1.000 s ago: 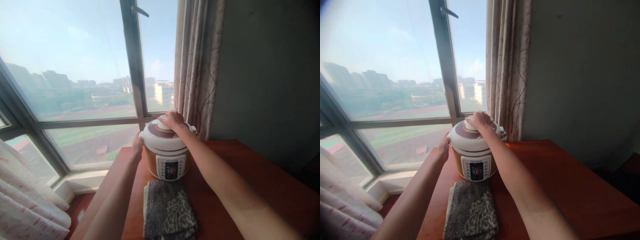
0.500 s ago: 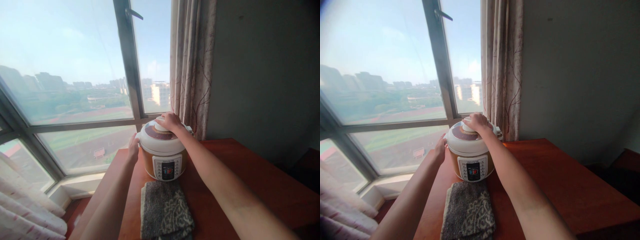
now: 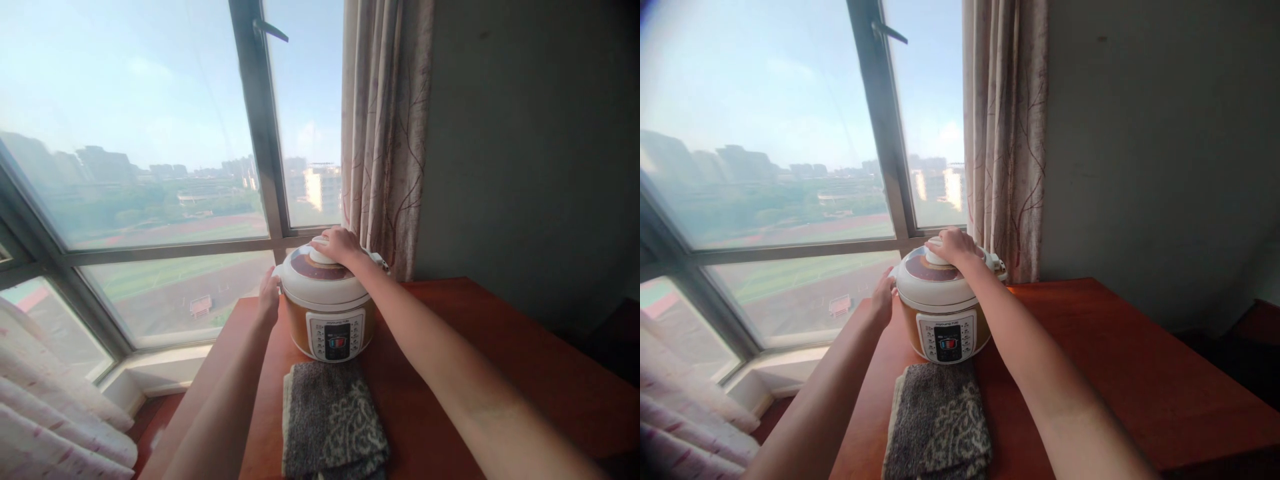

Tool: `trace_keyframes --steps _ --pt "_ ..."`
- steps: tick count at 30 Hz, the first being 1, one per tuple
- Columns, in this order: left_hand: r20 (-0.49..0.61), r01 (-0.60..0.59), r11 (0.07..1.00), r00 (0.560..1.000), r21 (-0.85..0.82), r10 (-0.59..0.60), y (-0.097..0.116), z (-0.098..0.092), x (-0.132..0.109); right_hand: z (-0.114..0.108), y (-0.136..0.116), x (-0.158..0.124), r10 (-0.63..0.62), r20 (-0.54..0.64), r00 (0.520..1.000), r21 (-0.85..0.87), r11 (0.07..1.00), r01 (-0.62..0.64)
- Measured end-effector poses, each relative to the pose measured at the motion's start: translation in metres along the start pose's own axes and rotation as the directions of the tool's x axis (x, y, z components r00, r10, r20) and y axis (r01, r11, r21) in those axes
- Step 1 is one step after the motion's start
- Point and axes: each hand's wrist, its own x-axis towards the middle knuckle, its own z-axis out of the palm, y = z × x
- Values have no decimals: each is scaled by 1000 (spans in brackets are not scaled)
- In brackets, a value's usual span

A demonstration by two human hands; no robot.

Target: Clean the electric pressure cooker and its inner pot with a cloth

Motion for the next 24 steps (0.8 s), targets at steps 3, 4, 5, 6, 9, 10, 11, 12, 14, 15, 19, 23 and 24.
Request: trace_keyframes --steps 3,4,5,6,9,10,11,12,14,15,19,23,24 --pt "-8 -10 1000 1000 -15 10 2 0 -1 2 -2 -2 31 -6 1000 30 999 -31" --pt "-11 -12 1000 1000 -18 12 2 0 -2 2 -2 -2 39 -5 999 45 998 -39" --pt "-14 -13 1000 1000 -20 13 3 0 -3 2 -3 -2 45 -4 999 62 997 -45" --pt "-14 -13 1000 1000 -21 13 4 -1 -4 2 -3 -3 49 -1 999 83 995 -49" --pt "5 1 999 1000 -36 -1 6 -1 -6 -2 -1 -4 40 10 999 174 984 -41" --pt "12 8 999 1000 -47 -7 6 -2 -6 -3 2 -6 37 7 999 212 976 -37" --pt "19 15 998 1000 -61 -14 6 -2 -7 -5 6 -8 39 -3 999 252 967 -37" --pt "31 24 997 999 -77 -22 7 -3 -8 -6 12 -11 50 -19 999 293 955 -42" --pt "67 46 993 997 -112 -38 7 -5 -9 -9 29 -20 103 -63 993 375 924 -72" --pt "87 60 990 995 -128 -49 7 -7 -11 -11 41 -26 146 -86 985 413 905 -98" --pt "155 145 978 981 -153 -121 10 -14 -17 -11 96 -60 389 -159 907 546 801 -248" --pt "227 234 958 954 -164 -195 14 -19 -23 0 133 -97 579 -45 814 670 622 -405" --pt "236 248 953 950 -175 -204 14 -20 -23 4 136 -104 604 10 797 696 568 -439"
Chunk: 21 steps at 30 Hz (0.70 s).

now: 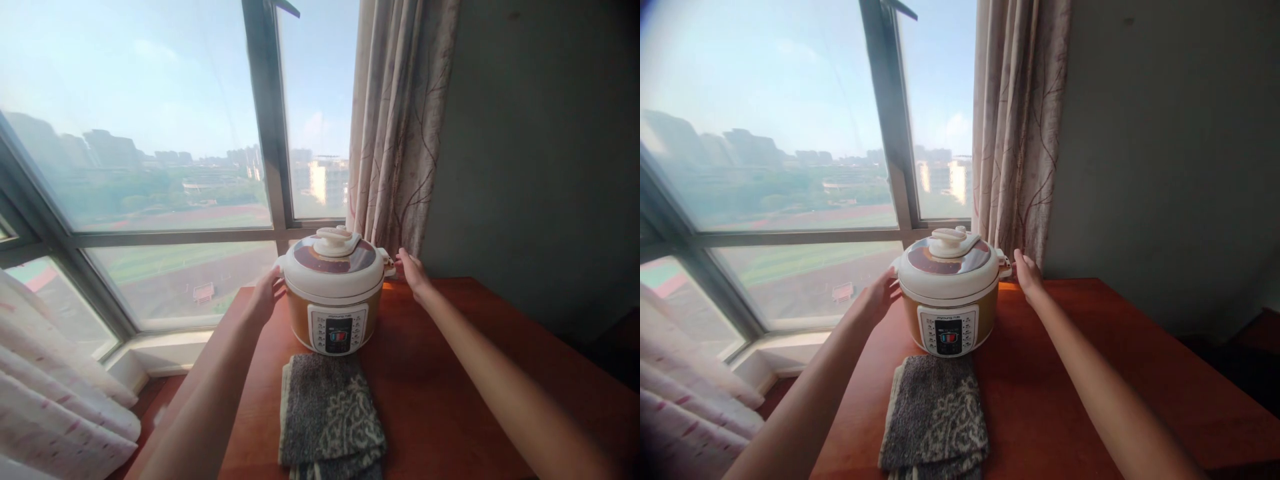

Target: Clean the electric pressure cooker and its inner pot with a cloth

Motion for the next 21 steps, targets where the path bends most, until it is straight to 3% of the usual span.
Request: trace_keyframes --steps 3,8,15,21 --pt "25 9 999 1000 -46 -8 -1 0 -1 4 13 -11 122 76 990 99 987 -129" --pt "15 6 997 1000 -78 -5 -2 1 -4 18 15 -17 203 138 970 278 932 -234" --pt "37 41 990 999 -137 -37 -7 13 -5 17 17 0 253 43 967 401 882 -249" --pt "56 80 982 996 -169 -72 -22 51 -2 -17 18 15 257 -94 962 372 905 -206"
